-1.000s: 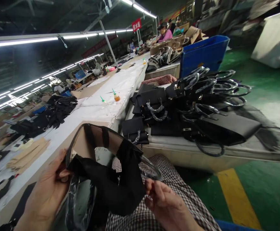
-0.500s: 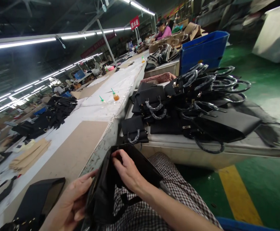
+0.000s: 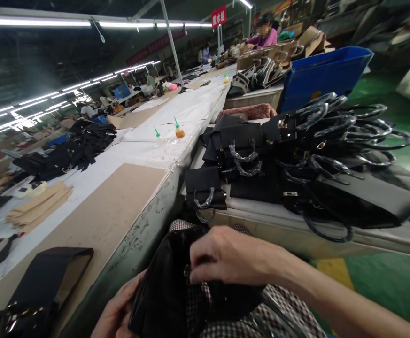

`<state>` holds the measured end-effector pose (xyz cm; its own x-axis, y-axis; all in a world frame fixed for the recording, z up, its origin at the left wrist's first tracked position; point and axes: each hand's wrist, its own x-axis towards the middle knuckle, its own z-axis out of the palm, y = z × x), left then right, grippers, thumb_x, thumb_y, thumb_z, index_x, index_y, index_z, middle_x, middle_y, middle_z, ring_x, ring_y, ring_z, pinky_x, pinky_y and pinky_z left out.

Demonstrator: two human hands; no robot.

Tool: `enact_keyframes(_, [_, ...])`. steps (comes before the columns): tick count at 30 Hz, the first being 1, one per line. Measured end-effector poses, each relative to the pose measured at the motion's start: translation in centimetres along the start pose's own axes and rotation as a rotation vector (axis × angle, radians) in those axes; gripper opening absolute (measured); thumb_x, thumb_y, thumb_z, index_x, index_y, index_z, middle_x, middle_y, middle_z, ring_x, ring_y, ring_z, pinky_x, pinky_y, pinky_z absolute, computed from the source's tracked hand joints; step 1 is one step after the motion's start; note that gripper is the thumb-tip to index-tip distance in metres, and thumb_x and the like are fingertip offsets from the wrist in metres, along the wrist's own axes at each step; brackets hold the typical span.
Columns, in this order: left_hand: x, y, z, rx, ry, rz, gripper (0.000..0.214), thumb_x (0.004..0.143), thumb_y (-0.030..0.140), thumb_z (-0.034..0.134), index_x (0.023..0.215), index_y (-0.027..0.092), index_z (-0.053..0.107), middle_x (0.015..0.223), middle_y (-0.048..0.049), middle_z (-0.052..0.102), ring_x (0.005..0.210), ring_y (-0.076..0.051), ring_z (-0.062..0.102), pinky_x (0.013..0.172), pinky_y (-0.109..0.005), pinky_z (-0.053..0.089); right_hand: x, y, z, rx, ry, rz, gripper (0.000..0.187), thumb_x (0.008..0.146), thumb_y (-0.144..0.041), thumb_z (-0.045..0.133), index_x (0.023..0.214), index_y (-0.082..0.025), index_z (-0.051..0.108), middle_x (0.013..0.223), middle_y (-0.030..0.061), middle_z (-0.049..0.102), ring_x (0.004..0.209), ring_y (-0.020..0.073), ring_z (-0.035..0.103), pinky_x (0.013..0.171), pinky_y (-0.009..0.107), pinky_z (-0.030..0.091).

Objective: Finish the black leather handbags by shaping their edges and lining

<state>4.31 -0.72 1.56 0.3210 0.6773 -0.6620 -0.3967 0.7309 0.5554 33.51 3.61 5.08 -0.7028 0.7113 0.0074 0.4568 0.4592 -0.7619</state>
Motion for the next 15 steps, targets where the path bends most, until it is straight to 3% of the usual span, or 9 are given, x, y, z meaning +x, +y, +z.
enact_keyframes(2, [0.5,0.2,-0.9,-0.022,-0.006,0.005,0.038,0.071,0.028,0.081,0.107,0.015,0.074,0.034,0.0071,0.043,0.028,-0.004,0.039,0.031,-0.011,0.028,2.6,1.0,-1.0,-0.011,0.186,-0.072,0.015,0.087,-0.036,0.068,0.093,-0.023,0.069,0.098,0.0015,0.068,0.090,0.0169,0.063,0.080,0.026,0.046])
enact_keyframes(4, [1.0,0.4,-1.8,-0.064,0.007,0.019,0.035,0.069,0.027,0.083,0.101,0.015,0.075,0.038,0.0060,0.048,0.028,-0.002,0.037,0.030,-0.010,0.027,5.6,2.5,-0.7,0.004,0.244,-0.160,0.019,0.083,-0.034,0.073,0.095,-0.021,0.067,0.114,0.0042,0.062,0.104,0.0193,0.058,0.092,0.030,0.044])
enact_keyframes(7, [1.9,0.3,-3.7,-0.150,0.048,0.029,0.037,0.064,0.029,0.087,0.096,0.014,0.075,0.040,0.0068,0.048,0.028,0.001,0.031,0.030,-0.010,0.022,9.8,4.8,1.2,0.066,0.152,-0.182,0.024,0.080,-0.033,0.076,0.097,-0.020,0.064,0.111,0.0038,0.061,0.098,0.0178,0.059,0.087,0.028,0.046])
enact_keyframes(11, [3.0,0.3,-6.3,-0.185,0.122,0.020,0.037,0.067,0.036,0.084,0.094,0.013,0.074,0.037,0.0098,0.036,0.029,0.001,0.025,0.032,-0.011,0.016,13.4,6.1,3.4,0.050,0.063,-0.113,0.013,0.084,-0.028,0.071,0.092,-0.020,0.064,0.090,-0.0008,0.066,0.083,0.0156,0.061,0.075,0.025,0.045])
enact_keyframes(15, [2.6,1.0,-7.9,-0.009,0.260,0.188,0.064,0.072,0.059,0.072,0.118,0.014,0.064,0.059,0.0039,0.054,0.039,-0.003,0.037,0.038,-0.015,0.025,15.8,5.8,4.2,0.020,0.028,-0.031,0.008,0.086,-0.028,0.069,0.088,-0.022,0.065,0.084,-0.0027,0.067,0.077,0.0147,0.061,0.070,0.024,0.042])
